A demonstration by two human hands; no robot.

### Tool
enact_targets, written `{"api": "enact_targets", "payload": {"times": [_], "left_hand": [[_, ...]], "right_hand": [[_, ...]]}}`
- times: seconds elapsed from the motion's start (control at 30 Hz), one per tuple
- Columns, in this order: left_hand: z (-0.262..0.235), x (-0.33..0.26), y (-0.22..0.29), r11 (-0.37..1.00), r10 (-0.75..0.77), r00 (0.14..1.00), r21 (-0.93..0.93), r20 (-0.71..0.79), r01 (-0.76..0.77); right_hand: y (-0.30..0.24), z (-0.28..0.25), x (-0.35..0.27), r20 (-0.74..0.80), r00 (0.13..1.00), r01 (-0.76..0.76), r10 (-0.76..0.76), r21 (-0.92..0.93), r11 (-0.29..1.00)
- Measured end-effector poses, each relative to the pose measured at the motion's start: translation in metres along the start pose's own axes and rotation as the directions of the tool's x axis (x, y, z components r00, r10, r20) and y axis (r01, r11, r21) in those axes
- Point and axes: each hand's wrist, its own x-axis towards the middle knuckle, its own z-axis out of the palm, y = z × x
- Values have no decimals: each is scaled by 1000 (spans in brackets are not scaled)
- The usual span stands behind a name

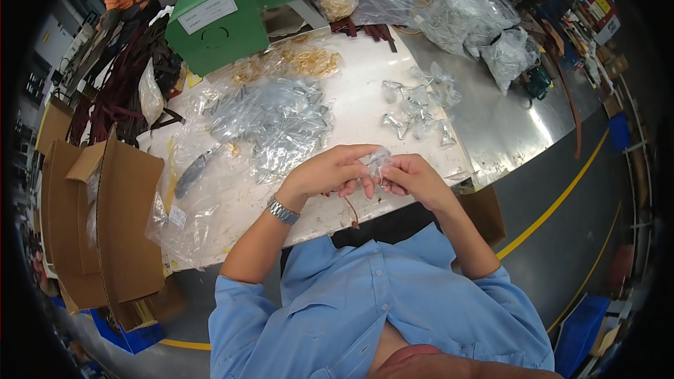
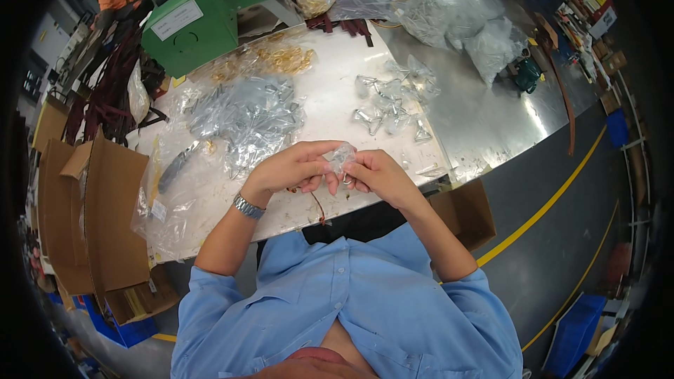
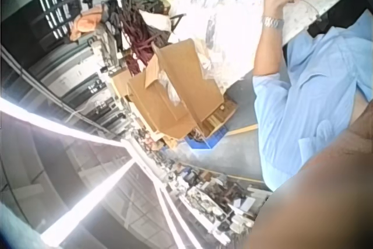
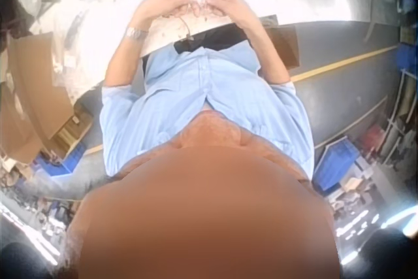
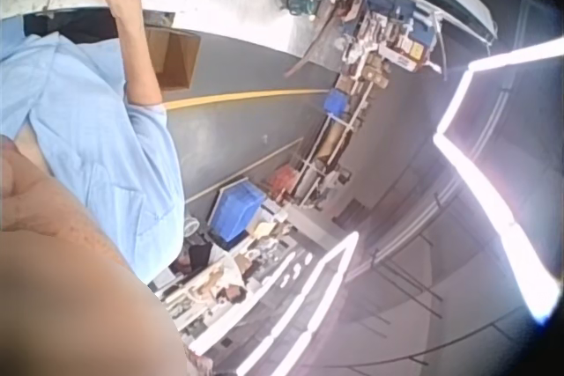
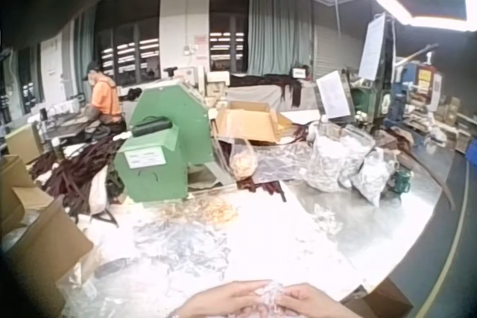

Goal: Picking up small metal clips and placing them into individual plastic bags at a workbench.

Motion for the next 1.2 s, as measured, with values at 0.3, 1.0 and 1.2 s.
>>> {"api": "enact_targets", "payload": {"times": [0.3,1.0,1.2], "left_hand": [[22,23,-32,776,362,854,629,-372,-55],[4,1,6,800,495,691,587,-526,-126],[-25,-18,24,890,438,434,313,-787,-330]], "right_hand": [[9,24,9,-210,974,60,-84,-119,991],[-45,-49,33,-336,881,197,-333,-378,905],[-77,-49,49,-46,703,-117,-710,-992,-52]]}}
